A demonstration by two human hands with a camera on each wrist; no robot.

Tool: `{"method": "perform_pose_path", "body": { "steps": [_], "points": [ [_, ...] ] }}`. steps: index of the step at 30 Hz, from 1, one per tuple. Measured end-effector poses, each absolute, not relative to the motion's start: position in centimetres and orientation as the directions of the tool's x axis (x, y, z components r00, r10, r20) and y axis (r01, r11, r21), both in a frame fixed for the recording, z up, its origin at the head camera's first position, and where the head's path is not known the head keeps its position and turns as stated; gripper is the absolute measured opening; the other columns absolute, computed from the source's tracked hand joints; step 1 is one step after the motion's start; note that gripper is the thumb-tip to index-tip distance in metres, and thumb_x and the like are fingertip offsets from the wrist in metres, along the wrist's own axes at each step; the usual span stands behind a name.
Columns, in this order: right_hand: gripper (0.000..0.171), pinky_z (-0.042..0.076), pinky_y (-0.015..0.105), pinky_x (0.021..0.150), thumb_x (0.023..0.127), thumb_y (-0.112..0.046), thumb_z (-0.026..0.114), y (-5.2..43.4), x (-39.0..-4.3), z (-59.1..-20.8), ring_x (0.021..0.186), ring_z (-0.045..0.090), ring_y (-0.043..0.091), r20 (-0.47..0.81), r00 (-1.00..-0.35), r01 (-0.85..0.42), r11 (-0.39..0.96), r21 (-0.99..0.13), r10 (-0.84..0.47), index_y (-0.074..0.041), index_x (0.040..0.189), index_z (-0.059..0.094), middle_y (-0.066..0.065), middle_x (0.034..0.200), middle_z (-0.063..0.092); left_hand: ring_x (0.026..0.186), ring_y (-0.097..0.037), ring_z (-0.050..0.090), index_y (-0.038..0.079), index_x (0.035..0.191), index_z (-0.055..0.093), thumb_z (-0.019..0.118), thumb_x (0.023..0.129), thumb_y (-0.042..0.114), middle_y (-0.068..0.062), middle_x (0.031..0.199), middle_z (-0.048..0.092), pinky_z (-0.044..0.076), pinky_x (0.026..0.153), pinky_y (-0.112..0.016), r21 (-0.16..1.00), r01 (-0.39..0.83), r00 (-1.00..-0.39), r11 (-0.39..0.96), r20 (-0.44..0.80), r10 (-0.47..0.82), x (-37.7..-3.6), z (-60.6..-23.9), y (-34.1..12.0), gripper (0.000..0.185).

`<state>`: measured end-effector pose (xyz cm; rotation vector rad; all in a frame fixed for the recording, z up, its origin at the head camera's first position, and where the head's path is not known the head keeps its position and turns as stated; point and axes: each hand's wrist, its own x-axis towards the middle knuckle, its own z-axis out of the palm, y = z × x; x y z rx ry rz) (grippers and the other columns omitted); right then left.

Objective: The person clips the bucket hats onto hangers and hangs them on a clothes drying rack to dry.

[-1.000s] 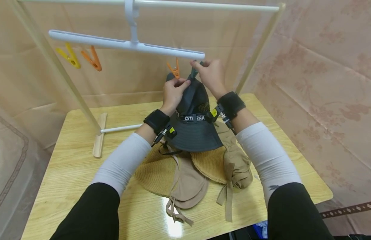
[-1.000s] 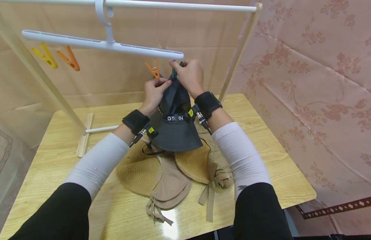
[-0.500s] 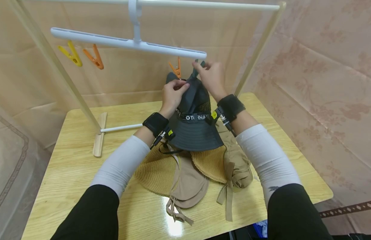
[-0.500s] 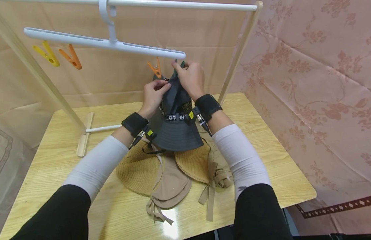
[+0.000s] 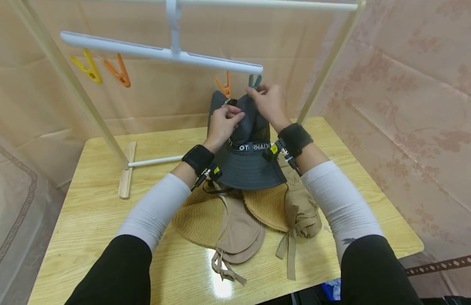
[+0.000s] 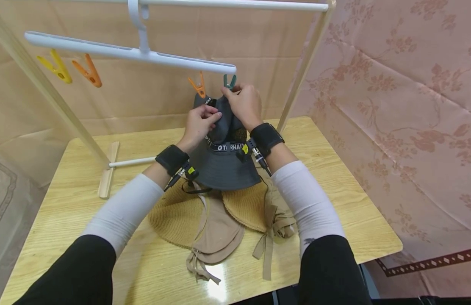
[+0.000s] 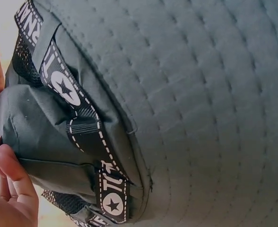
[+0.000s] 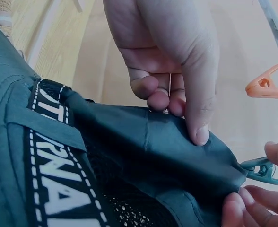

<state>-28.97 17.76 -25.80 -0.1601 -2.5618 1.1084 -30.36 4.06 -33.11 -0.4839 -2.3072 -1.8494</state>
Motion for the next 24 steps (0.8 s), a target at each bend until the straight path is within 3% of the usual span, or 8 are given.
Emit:
{"method": "perform_pose_path", "body": {
  "steps": [6, 15, 24],
  "points": [
    [0.039, 0.042, 0.022, 0.057, 0.083, -0.049, 0.056, 17.9, -29.1, -25.9, 0.076, 0.059, 0.013, 0.286, -0.938, -0.072, 0.697, -0.713, 0.195, -0.013, 0.096, 0.068, 0.005, 0.092, 0.068, 0.056, -0.008, 0.054, 0.005, 0.091, 0.065, 0.064, 0.083, 0.021, 0.003, 0.065, 0.056, 0.044, 0.052, -0.020, 0.911, 0.364, -0.928, 0.191, 0.337, 0.161, -30.0, -33.1, 4.6, 0.018],
    [0.034, 0.034, 0.023, 0.051, 0.086, -0.042, 0.055, 17.9, -29.4, -26.0, 0.063, 0.048, 0.011, 0.337, -0.922, -0.114, 0.698, -0.706, 0.190, -0.012, 0.091, 0.069, 0.002, 0.079, 0.064, 0.056, -0.006, 0.055, 0.008, 0.088, 0.065, 0.065, 0.083, 0.023, 0.002, 0.067, 0.059, 0.046, 0.056, -0.020, 0.906, 0.384, -0.923, 0.176, 0.371, 0.104, -29.7, -33.1, 5.6, 0.016],
    [0.035, 0.037, 0.021, 0.057, 0.090, -0.040, 0.050, 18.2, -30.2, -25.6, 0.070, 0.049, 0.010, 0.303, -0.936, -0.106, 0.676, -0.729, 0.179, -0.011, 0.100, 0.066, 0.004, 0.088, 0.063, 0.065, -0.011, 0.058, 0.007, 0.099, 0.066, 0.061, 0.086, 0.020, -0.008, 0.078, 0.062, 0.049, 0.062, -0.021, 0.898, 0.421, -0.905, 0.127, 0.407, 0.125, -29.9, -33.0, 5.2, 0.019]
  ]
}}
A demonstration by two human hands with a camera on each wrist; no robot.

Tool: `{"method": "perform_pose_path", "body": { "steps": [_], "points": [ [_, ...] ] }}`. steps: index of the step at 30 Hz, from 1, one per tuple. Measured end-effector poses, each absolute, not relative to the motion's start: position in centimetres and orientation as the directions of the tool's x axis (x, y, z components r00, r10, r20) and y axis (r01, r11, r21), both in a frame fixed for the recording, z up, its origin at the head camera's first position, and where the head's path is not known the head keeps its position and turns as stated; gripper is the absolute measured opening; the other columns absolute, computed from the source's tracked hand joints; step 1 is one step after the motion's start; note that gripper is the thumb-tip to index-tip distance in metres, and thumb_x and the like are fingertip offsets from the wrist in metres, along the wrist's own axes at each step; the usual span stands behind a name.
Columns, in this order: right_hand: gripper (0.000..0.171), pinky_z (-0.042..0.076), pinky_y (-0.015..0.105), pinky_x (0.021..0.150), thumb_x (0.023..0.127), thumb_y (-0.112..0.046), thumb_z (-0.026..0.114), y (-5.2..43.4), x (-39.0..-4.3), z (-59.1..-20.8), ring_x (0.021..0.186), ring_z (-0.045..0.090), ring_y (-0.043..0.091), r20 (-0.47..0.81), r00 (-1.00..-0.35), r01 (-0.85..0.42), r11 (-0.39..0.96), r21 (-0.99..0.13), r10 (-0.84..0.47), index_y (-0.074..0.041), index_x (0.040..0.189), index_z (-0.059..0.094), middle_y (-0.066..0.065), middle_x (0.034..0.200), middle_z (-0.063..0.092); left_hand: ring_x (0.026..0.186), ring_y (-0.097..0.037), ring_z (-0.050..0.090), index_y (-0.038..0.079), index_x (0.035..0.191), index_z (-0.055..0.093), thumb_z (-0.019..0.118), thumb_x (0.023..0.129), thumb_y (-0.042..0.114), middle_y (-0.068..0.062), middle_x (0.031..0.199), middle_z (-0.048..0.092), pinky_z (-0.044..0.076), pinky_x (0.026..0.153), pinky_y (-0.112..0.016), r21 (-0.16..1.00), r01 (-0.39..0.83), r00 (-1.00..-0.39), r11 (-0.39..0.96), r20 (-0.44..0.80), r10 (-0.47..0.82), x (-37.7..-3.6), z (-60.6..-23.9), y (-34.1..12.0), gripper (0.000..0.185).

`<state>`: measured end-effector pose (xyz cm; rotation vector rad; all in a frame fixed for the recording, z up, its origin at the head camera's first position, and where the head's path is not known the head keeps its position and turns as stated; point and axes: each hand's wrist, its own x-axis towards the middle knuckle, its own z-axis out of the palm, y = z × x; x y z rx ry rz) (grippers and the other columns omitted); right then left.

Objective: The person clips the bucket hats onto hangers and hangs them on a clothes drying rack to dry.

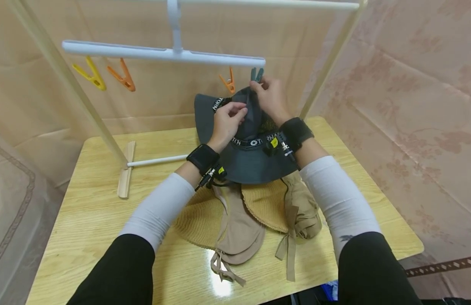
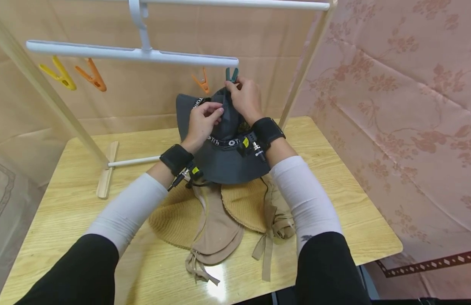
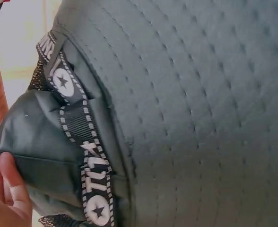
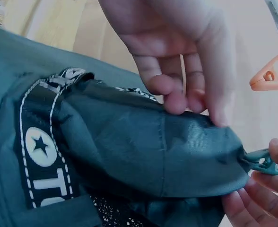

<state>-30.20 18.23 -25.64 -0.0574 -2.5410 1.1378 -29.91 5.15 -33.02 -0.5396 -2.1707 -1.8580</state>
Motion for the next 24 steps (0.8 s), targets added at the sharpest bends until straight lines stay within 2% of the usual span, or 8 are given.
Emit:
{"method": "perform_pose_path", "body": {
  "steps": [4, 9, 16, 24],
  "points": [
    [0.032, 0.042, 0.021, 0.065, 0.091, -0.034, 0.051, 18.3, -30.4, -25.9, 0.080, 0.055, 0.012, 0.279, -0.943, -0.095, 0.660, -0.745, 0.180, -0.009, 0.105, 0.064, 0.007, 0.096, 0.064, 0.071, -0.010, 0.059, 0.008, 0.105, 0.065, 0.059, 0.087, 0.018, -0.010, 0.087, 0.065, 0.049, 0.065, -0.020, 0.912, 0.385, -0.919, 0.142, 0.365, 0.149, -30.1, -33.6, 4.8, 0.022],
    [0.034, 0.045, 0.023, 0.072, 0.090, -0.033, 0.053, 18.2, -30.1, -26.3, 0.089, 0.058, 0.016, 0.275, -0.943, -0.089, 0.652, -0.753, 0.189, -0.008, 0.109, 0.063, 0.009, 0.103, 0.065, 0.070, -0.009, 0.056, 0.009, 0.107, 0.065, 0.059, 0.087, 0.017, -0.008, 0.086, 0.064, 0.046, 0.063, -0.020, 0.918, 0.367, -0.926, 0.147, 0.346, 0.153, -30.1, -34.1, 4.6, 0.022],
    [0.032, 0.042, 0.023, 0.066, 0.090, -0.033, 0.052, 18.2, -29.4, -27.0, 0.085, 0.054, 0.015, 0.352, -0.915, -0.138, 0.669, -0.731, 0.197, -0.010, 0.109, 0.062, 0.007, 0.097, 0.061, 0.068, -0.008, 0.054, 0.009, 0.104, 0.064, 0.059, 0.087, 0.016, -0.003, 0.082, 0.061, 0.044, 0.061, -0.019, 0.923, 0.360, -0.929, 0.138, 0.340, 0.148, -30.0, -34.4, 3.8, 0.019],
    [0.027, 0.044, 0.024, 0.071, 0.089, -0.030, 0.053, 17.2, -29.0, -28.0, 0.087, 0.056, 0.015, 0.394, -0.907, -0.201, 0.672, -0.713, 0.147, -0.010, 0.105, 0.062, 0.006, 0.101, 0.063, 0.073, -0.010, 0.059, 0.008, 0.105, 0.063, 0.058, 0.087, 0.015, -0.007, 0.090, 0.063, 0.048, 0.062, -0.021, 0.942, 0.309, -0.947, 0.133, 0.292, 0.135, -30.1, -34.7, 2.4, 0.020]
  ]
}}
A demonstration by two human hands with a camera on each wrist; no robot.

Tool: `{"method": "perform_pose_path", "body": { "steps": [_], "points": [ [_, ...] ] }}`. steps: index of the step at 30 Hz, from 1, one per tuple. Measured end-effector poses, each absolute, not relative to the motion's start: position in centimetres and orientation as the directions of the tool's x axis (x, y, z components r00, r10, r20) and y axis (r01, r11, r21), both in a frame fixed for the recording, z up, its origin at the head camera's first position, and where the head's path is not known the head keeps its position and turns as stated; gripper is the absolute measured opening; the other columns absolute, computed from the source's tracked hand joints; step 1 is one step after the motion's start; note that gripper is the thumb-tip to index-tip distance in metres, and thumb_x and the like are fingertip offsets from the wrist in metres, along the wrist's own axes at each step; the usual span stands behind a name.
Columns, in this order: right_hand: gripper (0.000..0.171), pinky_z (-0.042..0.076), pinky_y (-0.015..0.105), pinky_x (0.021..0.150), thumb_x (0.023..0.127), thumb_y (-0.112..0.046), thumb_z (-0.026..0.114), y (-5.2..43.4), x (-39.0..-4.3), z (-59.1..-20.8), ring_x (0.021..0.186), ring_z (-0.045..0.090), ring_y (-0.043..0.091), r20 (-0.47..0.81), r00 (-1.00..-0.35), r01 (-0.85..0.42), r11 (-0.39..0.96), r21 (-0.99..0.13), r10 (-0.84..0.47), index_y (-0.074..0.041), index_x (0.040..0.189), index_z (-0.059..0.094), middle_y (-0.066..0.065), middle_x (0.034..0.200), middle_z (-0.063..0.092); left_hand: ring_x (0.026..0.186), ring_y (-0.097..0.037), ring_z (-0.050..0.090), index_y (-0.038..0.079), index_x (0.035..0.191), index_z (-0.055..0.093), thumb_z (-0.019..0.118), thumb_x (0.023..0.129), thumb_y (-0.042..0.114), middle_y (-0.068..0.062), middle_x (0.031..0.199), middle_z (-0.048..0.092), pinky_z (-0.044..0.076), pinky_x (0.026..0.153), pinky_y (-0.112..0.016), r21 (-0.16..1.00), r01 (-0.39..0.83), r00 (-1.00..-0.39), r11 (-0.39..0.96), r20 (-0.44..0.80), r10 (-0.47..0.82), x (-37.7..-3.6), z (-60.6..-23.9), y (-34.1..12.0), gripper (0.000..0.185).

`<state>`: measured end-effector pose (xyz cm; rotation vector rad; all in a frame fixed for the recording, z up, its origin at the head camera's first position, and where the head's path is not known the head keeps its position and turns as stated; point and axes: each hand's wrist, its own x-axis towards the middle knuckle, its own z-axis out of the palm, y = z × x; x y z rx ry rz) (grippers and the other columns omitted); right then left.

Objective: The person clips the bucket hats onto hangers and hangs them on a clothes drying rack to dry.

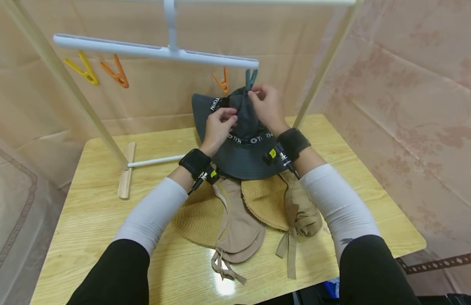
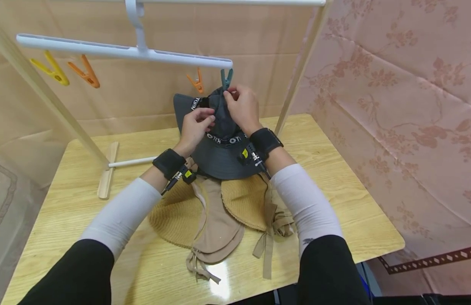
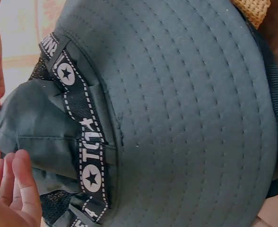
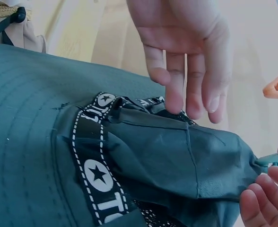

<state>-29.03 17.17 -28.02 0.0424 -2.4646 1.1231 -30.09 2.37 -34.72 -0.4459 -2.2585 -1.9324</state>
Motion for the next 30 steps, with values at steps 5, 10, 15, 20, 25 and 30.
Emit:
{"method": "perform_pose_path", "body": {
  "steps": [5, 10, 15, 20, 25, 30],
  "points": [
    [0.026, 0.046, 0.027, 0.074, 0.089, -0.028, 0.056, 16.7, -28.9, -28.6, 0.086, 0.058, 0.016, 0.391, -0.912, -0.222, 0.659, -0.719, 0.119, -0.008, 0.105, 0.063, 0.008, 0.098, 0.065, 0.076, -0.014, 0.062, 0.008, 0.105, 0.062, 0.058, 0.087, 0.015, -0.010, 0.093, 0.064, 0.050, 0.063, -0.022, 0.948, 0.290, -0.952, 0.130, 0.272, 0.140, -29.9, -34.7, 1.9, 0.020],
    [0.027, 0.047, 0.029, 0.075, 0.088, -0.028, 0.057, 16.4, -28.6, -29.4, 0.086, 0.059, 0.018, 0.381, -0.921, -0.232, 0.670, -0.705, 0.082, -0.008, 0.105, 0.064, 0.009, 0.097, 0.066, 0.077, -0.015, 0.060, 0.007, 0.105, 0.063, 0.058, 0.087, 0.013, -0.010, 0.091, 0.063, 0.050, 0.063, -0.020, 0.950, 0.277, -0.957, 0.147, 0.258, 0.136, -29.7, -34.8, 1.5, 0.020],
    [0.028, 0.048, 0.031, 0.078, 0.088, -0.029, 0.056, 16.5, -28.0, -30.5, 0.090, 0.058, 0.018, 0.375, -0.926, -0.245, 0.676, -0.695, 0.050, -0.009, 0.105, 0.063, 0.007, 0.100, 0.065, 0.072, -0.011, 0.057, 0.005, 0.105, 0.063, 0.058, 0.086, 0.012, -0.005, 0.083, 0.061, 0.048, 0.061, -0.020, 0.961, 0.236, -0.967, 0.144, 0.218, 0.128, -29.3, -35.0, 1.0, 0.020],
    [0.028, 0.047, 0.032, 0.076, 0.089, -0.033, 0.055, 16.6, -27.3, -31.4, 0.089, 0.056, 0.016, 0.348, -0.937, -0.230, 0.678, -0.698, 0.041, -0.011, 0.106, 0.062, 0.005, 0.097, 0.063, 0.072, -0.016, 0.057, -0.003, 0.105, 0.061, 0.058, 0.085, 0.006, -0.002, 0.075, 0.057, 0.046, 0.058, -0.018, 0.979, 0.179, -0.978, 0.100, 0.166, 0.123, -27.5, -33.5, 0.7, 0.022],
    [0.026, 0.045, 0.032, 0.074, 0.088, -0.030, 0.056, 16.1, -26.9, -31.7, 0.084, 0.057, 0.018, 0.367, -0.930, -0.256, 0.672, -0.695, 0.025, -0.010, 0.103, 0.064, 0.007, 0.091, 0.065, 0.069, -0.009, 0.054, -0.002, 0.105, 0.062, 0.058, 0.085, 0.007, -0.004, 0.081, 0.058, 0.045, 0.057, -0.016, 0.973, 0.209, -0.973, 0.099, 0.197, 0.120, -27.4, -33.7, 0.3, 0.021],
    [0.024, 0.045, 0.031, 0.071, 0.087, -0.028, 0.057, 15.7, -26.5, -32.2, 0.080, 0.059, 0.017, 0.361, -0.933, -0.262, 0.675, -0.690, 0.007, -0.010, 0.100, 0.064, 0.006, 0.087, 0.066, 0.066, -0.005, 0.051, 0.001, 0.105, 0.062, 0.059, 0.086, 0.011, -0.009, 0.092, 0.062, 0.044, 0.058, -0.017, 0.952, 0.267, -0.961, 0.151, 0.251, 0.114, -28.0, -35.1, -0.6, 0.022]
  ]
}}
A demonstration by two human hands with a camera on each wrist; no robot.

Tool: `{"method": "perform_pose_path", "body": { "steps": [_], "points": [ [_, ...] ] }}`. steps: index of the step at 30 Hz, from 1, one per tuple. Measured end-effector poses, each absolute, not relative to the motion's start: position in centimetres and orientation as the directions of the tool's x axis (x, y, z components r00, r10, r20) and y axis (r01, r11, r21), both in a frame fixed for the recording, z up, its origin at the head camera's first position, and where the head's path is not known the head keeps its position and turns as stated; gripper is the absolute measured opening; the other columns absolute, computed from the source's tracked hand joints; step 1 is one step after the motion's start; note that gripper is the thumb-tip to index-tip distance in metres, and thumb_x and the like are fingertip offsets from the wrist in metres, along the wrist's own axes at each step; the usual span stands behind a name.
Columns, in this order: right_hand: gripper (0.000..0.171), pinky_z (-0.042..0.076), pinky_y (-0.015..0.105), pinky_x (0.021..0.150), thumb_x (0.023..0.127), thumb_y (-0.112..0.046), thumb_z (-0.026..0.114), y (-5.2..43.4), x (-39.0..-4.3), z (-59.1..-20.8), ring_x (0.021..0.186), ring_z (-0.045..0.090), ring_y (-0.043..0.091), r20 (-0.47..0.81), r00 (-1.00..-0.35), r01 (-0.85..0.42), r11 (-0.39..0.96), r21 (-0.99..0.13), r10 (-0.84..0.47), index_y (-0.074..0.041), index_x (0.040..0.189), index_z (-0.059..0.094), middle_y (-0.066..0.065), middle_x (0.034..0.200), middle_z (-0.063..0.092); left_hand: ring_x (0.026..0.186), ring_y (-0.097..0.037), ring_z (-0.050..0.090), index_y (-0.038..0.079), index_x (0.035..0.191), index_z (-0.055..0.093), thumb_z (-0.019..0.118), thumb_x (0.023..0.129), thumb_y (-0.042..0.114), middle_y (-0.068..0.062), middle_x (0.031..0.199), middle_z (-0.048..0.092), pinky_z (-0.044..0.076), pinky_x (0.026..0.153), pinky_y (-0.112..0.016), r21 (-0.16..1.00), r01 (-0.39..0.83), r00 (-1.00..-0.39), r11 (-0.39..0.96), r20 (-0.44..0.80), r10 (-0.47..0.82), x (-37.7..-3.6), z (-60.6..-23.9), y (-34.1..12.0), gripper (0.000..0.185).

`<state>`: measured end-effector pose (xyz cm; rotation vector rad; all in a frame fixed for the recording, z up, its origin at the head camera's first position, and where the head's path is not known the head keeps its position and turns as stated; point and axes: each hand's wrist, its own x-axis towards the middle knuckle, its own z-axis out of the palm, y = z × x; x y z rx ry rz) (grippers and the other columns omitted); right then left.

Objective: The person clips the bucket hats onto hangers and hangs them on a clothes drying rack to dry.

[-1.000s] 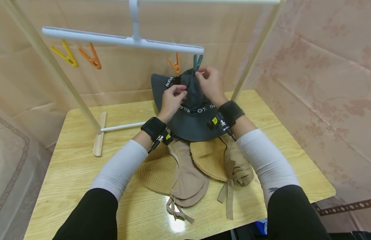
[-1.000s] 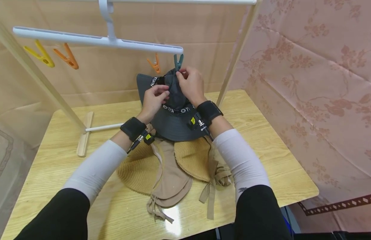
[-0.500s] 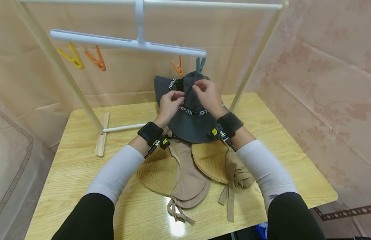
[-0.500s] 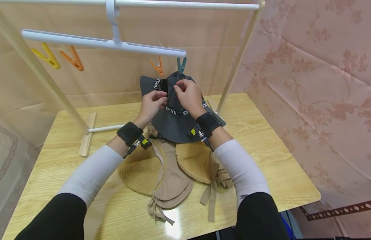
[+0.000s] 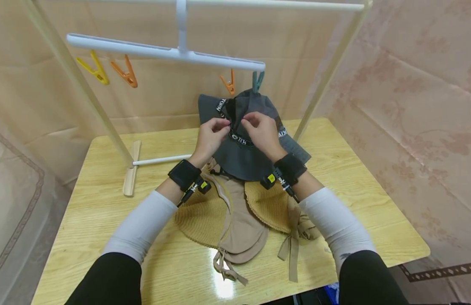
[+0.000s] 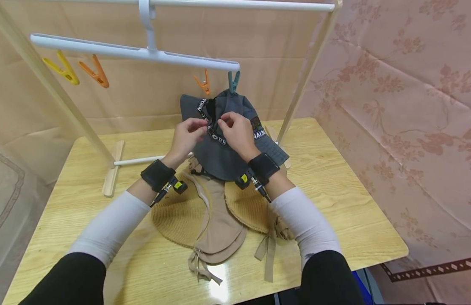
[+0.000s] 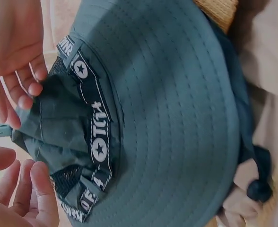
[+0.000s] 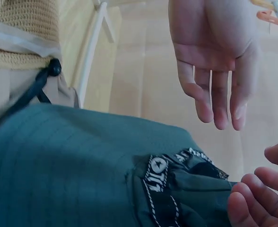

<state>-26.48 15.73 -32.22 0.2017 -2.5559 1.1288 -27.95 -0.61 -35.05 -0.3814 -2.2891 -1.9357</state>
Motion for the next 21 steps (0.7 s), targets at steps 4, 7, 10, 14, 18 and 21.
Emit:
{"method": "perform_pose_path", "body": {
  "steps": [4, 7, 10, 14, 18, 21],
  "points": [
    [0.021, 0.046, 0.030, 0.067, 0.088, -0.027, 0.057, 15.6, -26.2, -32.7, 0.075, 0.060, 0.018, 0.331, -0.943, -0.275, 0.652, -0.707, -0.038, -0.009, 0.098, 0.065, 0.007, 0.086, 0.066, 0.065, -0.006, 0.051, 0.002, 0.103, 0.063, 0.059, 0.085, 0.011, -0.013, 0.094, 0.063, 0.043, 0.058, -0.017, 0.940, 0.287, -0.956, 0.185, 0.269, 0.114, -27.6, -35.6, -1.4, 0.020],
    [0.021, 0.046, 0.028, 0.065, 0.088, -0.027, 0.057, 15.4, -26.0, -33.0, 0.074, 0.060, 0.017, 0.298, -0.951, -0.278, 0.644, -0.713, -0.081, -0.010, 0.098, 0.065, 0.006, 0.087, 0.066, 0.069, -0.007, 0.052, 0.001, 0.104, 0.062, 0.059, 0.086, 0.011, -0.014, 0.096, 0.063, 0.044, 0.060, -0.017, 0.940, 0.275, -0.959, 0.201, 0.253, 0.130, -27.1, -35.9, -2.1, 0.021],
    [0.022, 0.046, 0.027, 0.063, 0.088, -0.028, 0.057, 15.2, -25.8, -33.2, 0.074, 0.059, 0.016, 0.273, -0.954, -0.287, 0.652, -0.702, -0.126, -0.011, 0.099, 0.065, 0.005, 0.088, 0.066, 0.075, -0.008, 0.053, 0.002, 0.106, 0.061, 0.058, 0.087, 0.014, -0.013, 0.099, 0.062, 0.046, 0.063, -0.018, 0.939, 0.262, -0.962, 0.221, 0.234, 0.143, -26.7, -36.1, -2.6, 0.023],
    [0.021, 0.046, 0.026, 0.060, 0.088, -0.028, 0.057, 14.9, -25.6, -33.7, 0.069, 0.058, 0.015, 0.248, -0.954, -0.296, 0.643, -0.706, -0.167, -0.012, 0.098, 0.065, 0.004, 0.085, 0.066, 0.077, -0.009, 0.053, 0.002, 0.107, 0.061, 0.058, 0.087, 0.015, -0.013, 0.101, 0.062, 0.046, 0.064, -0.019, 0.935, 0.258, -0.963, 0.244, 0.229, 0.142, -26.4, -36.4, -3.1, 0.024],
    [0.019, 0.046, 0.026, 0.057, 0.088, -0.028, 0.057, 14.7, -25.2, -34.2, 0.064, 0.057, 0.015, 0.223, -0.956, -0.292, 0.629, -0.721, -0.189, -0.013, 0.098, 0.065, 0.007, 0.082, 0.065, 0.073, -0.012, 0.053, 0.000, 0.106, 0.061, 0.058, 0.087, 0.013, -0.014, 0.099, 0.063, 0.045, 0.062, -0.019, 0.927, 0.267, -0.961, 0.265, 0.235, 0.147, -26.1, -36.7, -3.3, 0.024],
    [0.020, 0.045, 0.026, 0.057, 0.089, -0.028, 0.056, 14.5, -24.8, -34.7, 0.064, 0.056, 0.015, 0.202, -0.955, -0.294, 0.618, -0.729, -0.216, -0.013, 0.099, 0.064, 0.011, 0.082, 0.065, 0.076, -0.015, 0.054, 0.000, 0.105, 0.062, 0.058, 0.086, 0.013, -0.014, 0.098, 0.063, 0.045, 0.064, -0.019, 0.920, 0.256, -0.965, 0.295, 0.224, 0.139, -25.9, -37.0, -3.6, 0.023]
  ]
}}
